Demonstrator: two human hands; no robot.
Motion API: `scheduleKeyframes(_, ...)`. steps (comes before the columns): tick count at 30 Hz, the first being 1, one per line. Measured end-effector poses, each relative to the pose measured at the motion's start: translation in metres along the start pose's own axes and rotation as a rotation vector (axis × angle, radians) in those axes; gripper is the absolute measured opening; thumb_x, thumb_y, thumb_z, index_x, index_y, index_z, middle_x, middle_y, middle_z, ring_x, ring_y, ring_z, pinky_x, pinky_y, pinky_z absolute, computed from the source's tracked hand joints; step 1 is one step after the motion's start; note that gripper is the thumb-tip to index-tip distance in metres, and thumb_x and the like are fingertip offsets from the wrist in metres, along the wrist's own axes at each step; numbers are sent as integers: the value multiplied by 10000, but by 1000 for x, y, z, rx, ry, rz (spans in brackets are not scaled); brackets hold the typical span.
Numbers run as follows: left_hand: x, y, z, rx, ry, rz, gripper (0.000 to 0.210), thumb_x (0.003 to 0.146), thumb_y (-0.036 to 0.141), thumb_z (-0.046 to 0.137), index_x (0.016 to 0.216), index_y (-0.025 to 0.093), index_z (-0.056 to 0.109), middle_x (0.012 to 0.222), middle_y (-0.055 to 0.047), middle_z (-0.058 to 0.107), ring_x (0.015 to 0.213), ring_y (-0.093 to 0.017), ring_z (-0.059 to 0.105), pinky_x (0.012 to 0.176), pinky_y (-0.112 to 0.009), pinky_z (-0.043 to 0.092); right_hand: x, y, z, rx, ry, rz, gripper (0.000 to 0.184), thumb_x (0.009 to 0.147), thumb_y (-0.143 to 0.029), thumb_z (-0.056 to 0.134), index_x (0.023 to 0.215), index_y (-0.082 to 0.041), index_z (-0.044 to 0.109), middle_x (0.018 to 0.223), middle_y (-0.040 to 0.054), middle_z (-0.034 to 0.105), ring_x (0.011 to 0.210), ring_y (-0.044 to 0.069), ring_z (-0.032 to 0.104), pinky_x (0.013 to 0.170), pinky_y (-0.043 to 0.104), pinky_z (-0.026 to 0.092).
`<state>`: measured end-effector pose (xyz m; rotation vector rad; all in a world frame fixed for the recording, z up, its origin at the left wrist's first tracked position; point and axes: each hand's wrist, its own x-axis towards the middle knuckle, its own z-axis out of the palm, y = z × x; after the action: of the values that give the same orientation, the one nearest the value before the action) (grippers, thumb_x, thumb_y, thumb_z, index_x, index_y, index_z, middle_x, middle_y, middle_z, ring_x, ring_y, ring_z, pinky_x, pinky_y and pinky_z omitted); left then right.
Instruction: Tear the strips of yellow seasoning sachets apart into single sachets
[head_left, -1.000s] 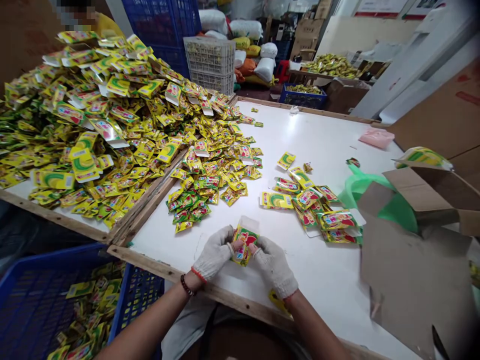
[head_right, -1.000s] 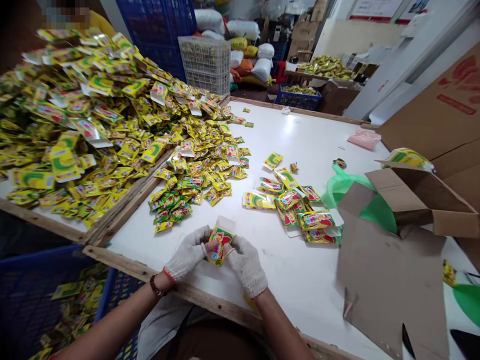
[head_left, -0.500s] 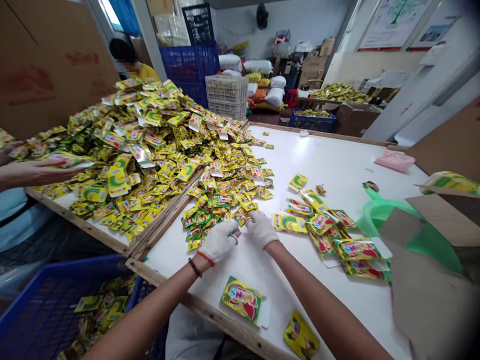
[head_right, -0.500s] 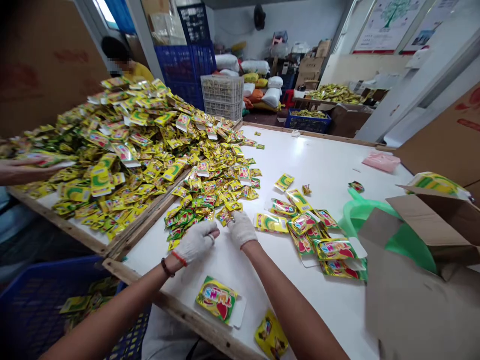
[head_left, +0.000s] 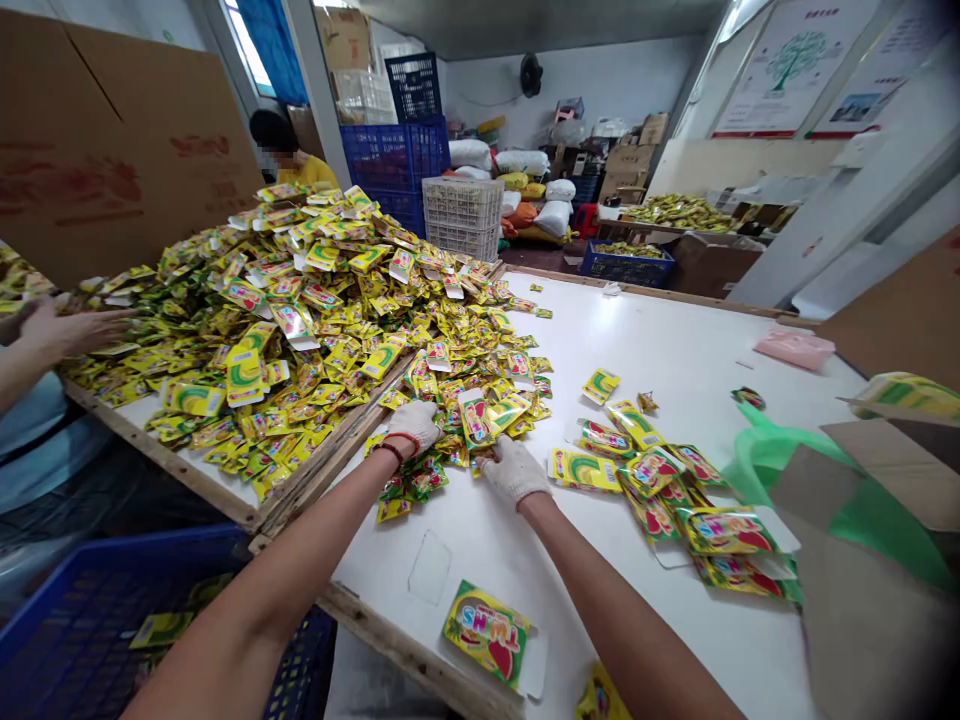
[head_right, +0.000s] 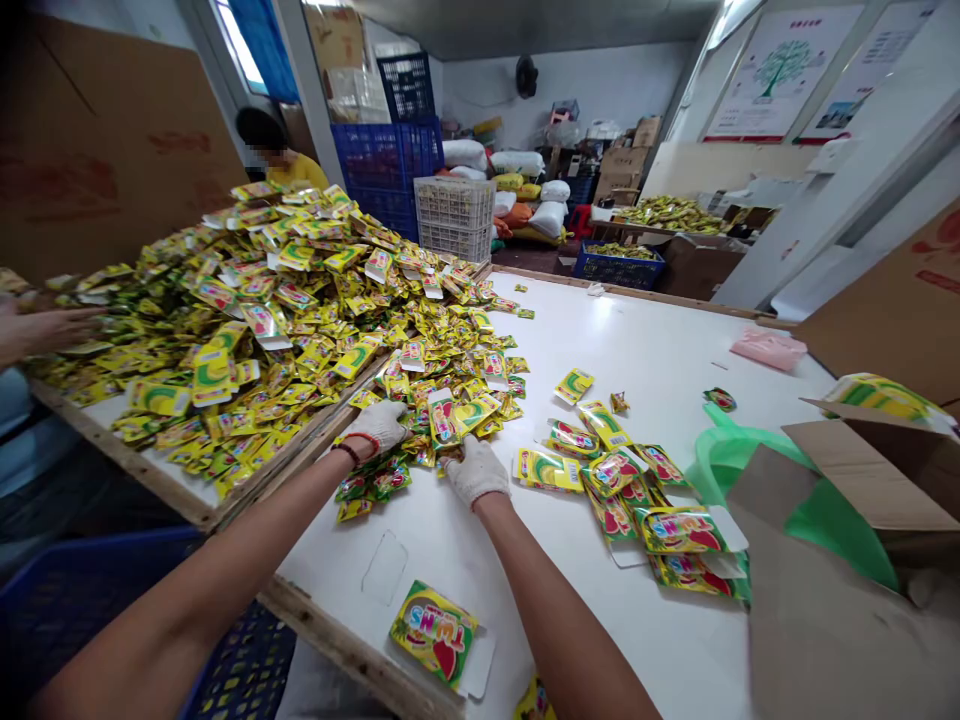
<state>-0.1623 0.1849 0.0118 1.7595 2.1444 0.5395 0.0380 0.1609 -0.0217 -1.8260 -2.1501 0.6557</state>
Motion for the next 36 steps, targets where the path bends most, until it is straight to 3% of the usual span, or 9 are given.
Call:
scheduleKeyframes(5,-28,6,-7,-152,94,-2,142,634,294,609,722,183,594,812,-55,611,874,-232,538,740,-292,395,8,-14,2,41,11,35,384,650,-350,628,979,-160,570,1088,154,550,969,292,556,770,345,407)
scheduleKeyframes(9,-63,3,-15,-386,83,-36,255,705,371,550,879,186,559,727,-8,579,701,-158,547,601,-235,423,3,-5,-6,153,-57,38,285,624,-222,642,899,-171,583,971,110,625,931,263,580,733,309,424)
scheduleKeyframes(13,-101,2,-7,-627,-36,-100,352,726,402,524,978,156,525,660,0,566,501,-104,503,459,-206,412,-34,16,-19,304,-201,67,141,670,-179,587,809,-162,573,787,56,659,698,177,625,566,240,447)
scheduleKeyframes(17,-139,15,15,-865,-186,-174,286,717,377,551,876,141,528,661,-3,557,527,-104,528,480,-213,443,-84,26,-33,521,-335,73,182,772,-288,497,912,-177,533,642,-22,621,457,85,541,415,179,392)
scheduleKeyframes(22,-163,39,30,-948,-446,-49,176,700,308,587,724,140,538,589,28,515,505,-89,489,479,-194,406,-113,24,-49,533,-399,-94,100,634,-214,620,717,-167,590,630,-42,571,558,85,488,480,173,353)
scheduleKeyframes(26,-169,50,31,-884,-546,71,147,715,282,566,681,139,549,603,24,524,541,-93,473,496,-190,366,-113,26,-54,309,-343,-90,272,572,-219,672,829,-189,590,626,-52,557,578,108,480,489,194,312)
scheduleKeyframes(30,-177,53,39,-868,-454,132,106,708,241,585,725,138,566,662,17,546,605,-98,471,540,-190,362,-119,29,-51,330,-319,7,457,588,-219,667,1024,-201,531,566,-70,513,521,111,478,466,196,303)
scheduleKeyframes(33,-182,50,49,-915,-384,21,97,704,230,593,715,138,564,650,20,543,597,-93,471,547,-189,371,-129,30,-51,353,-195,-15,457,637,-204,620,1084,-229,527,629,-47,556,594,128,522,533,208,360)
scheduleKeyframes(36,-185,50,57,-1051,-307,-181,141,689,257,617,682,145,532,610,38,516,548,-79,457,510,-178,366,-139,30,-51,463,-17,26,185,705,-239,558,887,-211,580,684,-15,602,626,133,548,571,220,402)
